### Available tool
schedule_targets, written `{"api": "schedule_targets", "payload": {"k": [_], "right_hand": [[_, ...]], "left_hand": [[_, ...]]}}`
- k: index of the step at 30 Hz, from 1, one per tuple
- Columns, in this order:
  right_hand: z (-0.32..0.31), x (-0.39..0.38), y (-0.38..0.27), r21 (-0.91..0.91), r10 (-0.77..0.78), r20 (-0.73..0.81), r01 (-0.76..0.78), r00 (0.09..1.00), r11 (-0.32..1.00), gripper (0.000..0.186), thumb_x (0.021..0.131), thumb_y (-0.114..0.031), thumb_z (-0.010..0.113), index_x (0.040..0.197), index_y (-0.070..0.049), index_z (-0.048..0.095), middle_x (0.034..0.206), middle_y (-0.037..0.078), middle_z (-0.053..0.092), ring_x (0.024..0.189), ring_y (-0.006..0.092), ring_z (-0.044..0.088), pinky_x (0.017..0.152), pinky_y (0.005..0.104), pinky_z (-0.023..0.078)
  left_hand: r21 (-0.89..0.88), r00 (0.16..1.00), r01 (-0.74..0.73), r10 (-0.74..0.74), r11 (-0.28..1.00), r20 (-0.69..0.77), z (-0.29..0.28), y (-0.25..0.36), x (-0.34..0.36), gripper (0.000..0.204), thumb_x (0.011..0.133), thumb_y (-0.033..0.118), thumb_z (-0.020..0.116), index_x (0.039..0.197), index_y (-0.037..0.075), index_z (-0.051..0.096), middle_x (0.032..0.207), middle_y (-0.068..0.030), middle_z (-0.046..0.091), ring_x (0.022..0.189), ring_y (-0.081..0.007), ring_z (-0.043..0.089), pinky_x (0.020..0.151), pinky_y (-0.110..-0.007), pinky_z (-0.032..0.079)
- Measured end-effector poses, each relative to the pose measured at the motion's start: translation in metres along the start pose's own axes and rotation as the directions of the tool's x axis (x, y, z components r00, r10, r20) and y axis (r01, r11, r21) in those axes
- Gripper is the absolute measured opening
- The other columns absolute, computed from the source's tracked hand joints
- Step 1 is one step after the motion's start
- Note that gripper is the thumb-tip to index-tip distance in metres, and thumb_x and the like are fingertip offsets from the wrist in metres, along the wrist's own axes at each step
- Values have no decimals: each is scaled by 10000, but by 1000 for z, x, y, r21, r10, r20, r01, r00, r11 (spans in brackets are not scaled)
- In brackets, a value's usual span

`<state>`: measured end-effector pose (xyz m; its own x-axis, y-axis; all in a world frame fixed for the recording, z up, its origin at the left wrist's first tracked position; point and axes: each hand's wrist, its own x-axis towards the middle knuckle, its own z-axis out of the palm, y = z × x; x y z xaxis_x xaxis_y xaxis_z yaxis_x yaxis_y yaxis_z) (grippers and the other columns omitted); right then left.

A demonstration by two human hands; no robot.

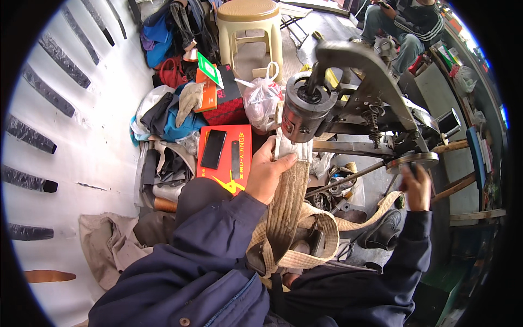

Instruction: The person sits on the floor and adjusts a vintage sewing machine, rotating the handwheel, threading the needle, and manipulating small metal parts. The person handles a woven strap and a spool of thread while making adjustments to the machine's internal components.

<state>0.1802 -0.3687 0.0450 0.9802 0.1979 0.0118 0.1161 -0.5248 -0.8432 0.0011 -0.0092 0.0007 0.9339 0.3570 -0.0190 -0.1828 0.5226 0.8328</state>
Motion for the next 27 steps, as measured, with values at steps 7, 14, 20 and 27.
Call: {"api": "schedule_targets", "payload": {"k": [7,14,20,27], "right_hand": [[-66,49,80,-77,11,-370,-43,929,996,228,1023,-212,604,856,-83,519,629,-4,474,478,97,455,427,279,343],[-13,39,139,43,272,-109,-268,956,962,155,1004,-211,634,982,-93,536,589,25,490,427,160,492,384,321,391],[20,1,46,1,171,242,-177,955,984,210,992,-217,632,911,-31,577,657,31,586,521,126,577,485,268,467],[-54,28,28,-123,-73,-332,34,940,992,162,1030,-240,593,1010,-81,606,618,-8,502,458,86,430,425,247,302]], "left_hand": [[-7,1000,-2,2,1000,-4,-2,-1,5,381,926,-3,649,1300,7,578,1217,-59,682,1088,-125,629,989,-290,460],[-24,1000,2,-2,1000,-3,0,-1,4,428,933,-7,640,1352,7,552,1210,-48,671,1080,-107,617,982,-284,467],[-22,999,30,-31,999,-26,-3,-7,5,427,927,-7,649,1345,22,565,1190,-31,665,1070,-97,604,960,-281,467],[-44,999,-39,38,998,-39,-4,-16,11,476,901,-32,672,1359,-23,545,1134,-26,667,1004,-80,604,884,-256,491]]}}
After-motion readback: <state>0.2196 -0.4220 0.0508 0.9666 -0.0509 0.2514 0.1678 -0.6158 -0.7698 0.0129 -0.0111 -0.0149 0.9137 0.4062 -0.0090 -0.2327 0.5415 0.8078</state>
